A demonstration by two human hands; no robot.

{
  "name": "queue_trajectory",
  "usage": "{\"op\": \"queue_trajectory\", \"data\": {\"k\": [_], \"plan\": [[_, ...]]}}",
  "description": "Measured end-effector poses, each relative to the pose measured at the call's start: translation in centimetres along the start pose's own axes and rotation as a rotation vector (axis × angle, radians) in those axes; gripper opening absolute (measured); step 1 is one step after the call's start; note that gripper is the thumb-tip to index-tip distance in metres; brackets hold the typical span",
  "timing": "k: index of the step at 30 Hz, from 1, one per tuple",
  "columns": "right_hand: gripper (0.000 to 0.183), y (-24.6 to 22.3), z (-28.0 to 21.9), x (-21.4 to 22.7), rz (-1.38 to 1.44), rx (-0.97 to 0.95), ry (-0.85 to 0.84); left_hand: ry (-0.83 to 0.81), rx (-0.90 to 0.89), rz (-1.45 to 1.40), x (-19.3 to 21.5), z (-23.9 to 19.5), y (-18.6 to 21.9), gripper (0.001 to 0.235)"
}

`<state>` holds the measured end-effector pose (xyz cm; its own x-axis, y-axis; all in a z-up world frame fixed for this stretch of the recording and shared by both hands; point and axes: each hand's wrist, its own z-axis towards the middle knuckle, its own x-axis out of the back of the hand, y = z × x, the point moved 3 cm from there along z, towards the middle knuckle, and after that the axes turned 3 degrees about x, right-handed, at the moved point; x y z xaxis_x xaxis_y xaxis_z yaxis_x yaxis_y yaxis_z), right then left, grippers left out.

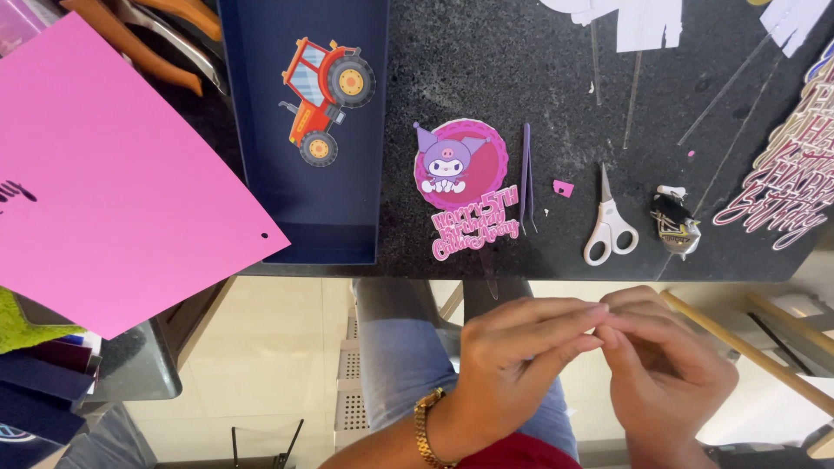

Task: Assembling decorative cake toppers by gluing various cutouts and elements together at a craft desk.

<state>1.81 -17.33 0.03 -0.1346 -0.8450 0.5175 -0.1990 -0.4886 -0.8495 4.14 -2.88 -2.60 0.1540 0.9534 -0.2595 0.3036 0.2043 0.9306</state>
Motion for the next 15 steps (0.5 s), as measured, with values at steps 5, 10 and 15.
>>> {"op": "queue_trajectory", "data": {"k": [5,10,15], "plan": [[0.004,-1.0,0.3,-1.0,-0.235,0.179,0.057,0.066,0.012,0.009,-0.9,-0.4,-0.3,0.021],[0.013,-0.5,0.5,-0.4,-0.261,0.141,0.016,0.151,0.213,-0.132,-0.9,-0.4,-1.2,0.014],[0.02,0.6,0.7,0.8,-0.075,-0.004,0.029,0.032,0.442,-0.377,-0.6,-0.4,-2.0,0.01]]}}
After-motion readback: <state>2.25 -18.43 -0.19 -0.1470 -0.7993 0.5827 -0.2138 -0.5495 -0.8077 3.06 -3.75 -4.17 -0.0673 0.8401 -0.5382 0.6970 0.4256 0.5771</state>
